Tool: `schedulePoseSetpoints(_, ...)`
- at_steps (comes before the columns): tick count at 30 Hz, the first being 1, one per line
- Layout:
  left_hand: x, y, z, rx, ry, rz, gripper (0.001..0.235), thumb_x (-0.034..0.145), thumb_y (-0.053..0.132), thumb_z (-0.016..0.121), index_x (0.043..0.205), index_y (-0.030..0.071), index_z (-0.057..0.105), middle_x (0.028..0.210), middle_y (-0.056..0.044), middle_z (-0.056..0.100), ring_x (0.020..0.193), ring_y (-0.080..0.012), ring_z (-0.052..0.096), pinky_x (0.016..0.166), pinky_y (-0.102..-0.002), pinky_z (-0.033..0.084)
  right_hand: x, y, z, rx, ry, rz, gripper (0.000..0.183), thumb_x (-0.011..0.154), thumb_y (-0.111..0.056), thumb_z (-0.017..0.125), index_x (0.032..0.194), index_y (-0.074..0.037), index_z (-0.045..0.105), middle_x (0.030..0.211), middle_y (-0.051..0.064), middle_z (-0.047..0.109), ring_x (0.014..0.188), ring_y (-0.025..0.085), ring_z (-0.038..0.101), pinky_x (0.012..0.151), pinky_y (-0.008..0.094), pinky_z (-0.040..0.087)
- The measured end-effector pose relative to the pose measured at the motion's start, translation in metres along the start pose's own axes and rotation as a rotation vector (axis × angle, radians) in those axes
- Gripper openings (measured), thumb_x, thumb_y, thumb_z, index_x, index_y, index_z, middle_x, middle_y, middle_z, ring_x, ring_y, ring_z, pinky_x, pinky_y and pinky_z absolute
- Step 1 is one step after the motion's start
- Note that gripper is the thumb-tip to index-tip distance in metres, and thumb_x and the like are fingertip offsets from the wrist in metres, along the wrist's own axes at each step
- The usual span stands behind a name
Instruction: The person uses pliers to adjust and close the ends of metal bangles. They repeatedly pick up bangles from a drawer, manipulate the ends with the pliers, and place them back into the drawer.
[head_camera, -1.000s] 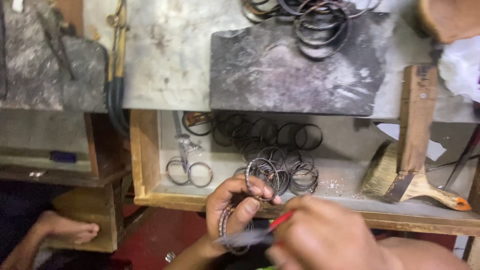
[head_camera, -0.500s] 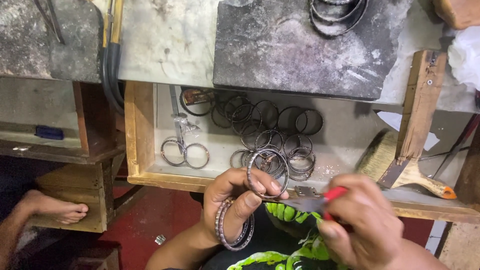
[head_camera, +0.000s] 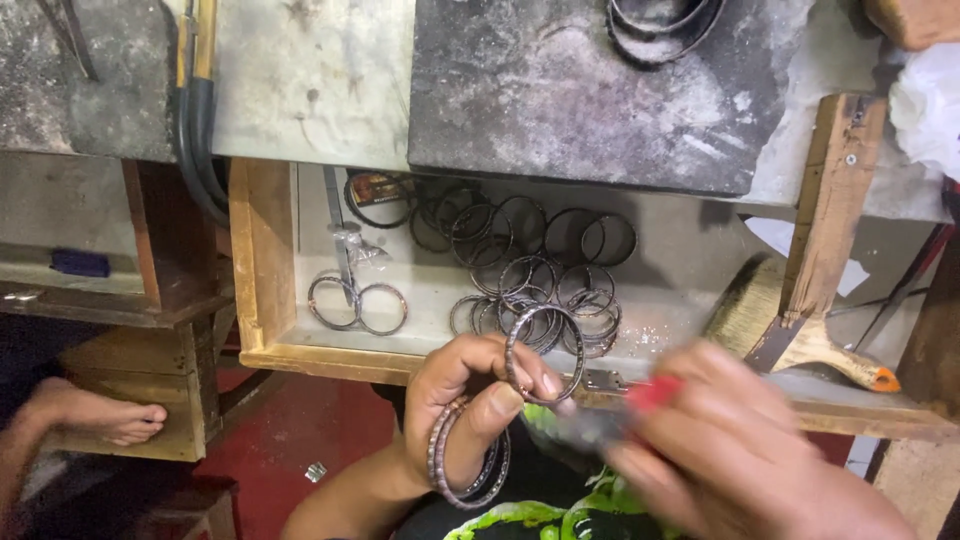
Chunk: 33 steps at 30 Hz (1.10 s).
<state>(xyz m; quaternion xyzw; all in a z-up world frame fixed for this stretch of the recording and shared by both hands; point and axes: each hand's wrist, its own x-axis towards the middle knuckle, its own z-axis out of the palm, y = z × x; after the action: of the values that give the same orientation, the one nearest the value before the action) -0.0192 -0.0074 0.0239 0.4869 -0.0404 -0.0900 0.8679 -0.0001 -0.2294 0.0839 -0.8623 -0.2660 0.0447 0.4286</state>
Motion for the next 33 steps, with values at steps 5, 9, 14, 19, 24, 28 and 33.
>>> schedulePoseSetpoints(5, 0.003, 0.004, 0.003, -0.131, -0.003, 0.026, 0.014, 0.107, 0.011, 0.055, 0.105, -0.003, 0.053, 0.098, -0.019, 0.061, 0.085, -0.0366, 0.071, 0.081, -0.048, 0.065, -0.019, 0.007, 0.01, -0.187, -0.023, 0.252, 0.024, 0.084, -0.036, 0.07, 0.079, -0.012, 0.067, 0.087, 0.002, 0.065, 0.085, 0.019, 0.065, 0.073, 0.033, 0.049)
schedulePoseSetpoints(9, 0.008, 0.006, 0.004, 0.062, 0.004, 0.041, 0.021, 0.105, 0.024, 0.054, 0.099, 0.004, 0.054, 0.092, -0.014, 0.061, 0.084, -0.0265, 0.067, 0.083, -0.042, 0.06, 0.017, 0.01, 0.015, 0.081, 0.141, -0.166, 0.03, 0.087, -0.027, 0.064, 0.076, 0.001, 0.061, 0.063, 0.008, 0.059, 0.06, 0.025, 0.058, 0.062, 0.035, 0.052)
schedulePoseSetpoints(14, 0.011, 0.002, 0.003, 0.168, 0.027, 0.09, 0.016, 0.101, 0.019, 0.047, 0.096, 0.004, 0.052, 0.089, -0.013, 0.059, 0.081, -0.0253, 0.065, 0.08, -0.041, 0.062, 0.008, 0.011, 0.01, -0.051, 0.085, -0.072, 0.027, 0.083, -0.024, 0.071, 0.073, -0.002, 0.06, 0.068, 0.008, 0.057, 0.066, 0.029, 0.057, 0.066, 0.036, 0.052)
schedulePoseSetpoints(19, 0.014, -0.001, -0.001, 0.437, -0.011, 0.252, 0.024, 0.106, 0.025, 0.045, 0.1, 0.003, 0.051, 0.091, -0.014, 0.063, 0.077, -0.028, 0.071, 0.07, -0.037, 0.063, 0.012, 0.005, 0.013, -0.11, 0.131, -0.042, 0.029, 0.083, -0.025, 0.068, 0.068, -0.001, 0.058, 0.062, 0.007, 0.055, 0.062, 0.029, 0.057, 0.063, 0.035, 0.05)
schedulePoseSetpoints(24, 0.017, 0.001, -0.004, 0.52, -0.025, 0.317, 0.018, 0.104, 0.018, 0.045, 0.101, 0.002, 0.053, 0.091, -0.013, 0.063, 0.079, -0.0274, 0.072, 0.074, -0.037, 0.064, 0.02, 0.003, 0.013, -0.124, 0.135, -0.07, 0.027, 0.084, -0.023, 0.067, 0.067, -0.003, 0.059, 0.061, 0.005, 0.057, 0.062, 0.028, 0.057, 0.062, 0.033, 0.049)
schedulePoseSetpoints(28, 0.021, 0.003, -0.005, 0.596, -0.032, 0.427, 0.019, 0.102, 0.013, 0.046, 0.098, -0.003, 0.054, 0.087, -0.018, 0.065, 0.078, -0.0312, 0.072, 0.074, -0.041, 0.068, 0.02, 0.004, 0.009, -0.147, 0.108, -0.062, 0.026, 0.084, -0.024, 0.068, 0.07, -0.004, 0.06, 0.063, 0.006, 0.059, 0.064, 0.028, 0.058, 0.064, 0.033, 0.05)
schedulePoseSetpoints(33, 0.021, 0.006, -0.012, 0.703, -0.099, 0.467, 0.019, 0.104, 0.015, 0.047, 0.098, -0.002, 0.053, 0.092, -0.019, 0.066, 0.083, -0.0333, 0.074, 0.08, -0.045, 0.069, 0.02, 0.001, 0.007, -0.155, 0.098, -0.035, 0.026, 0.085, -0.025, 0.067, 0.069, -0.005, 0.06, 0.063, 0.005, 0.059, 0.065, 0.028, 0.057, 0.065, 0.033, 0.05)
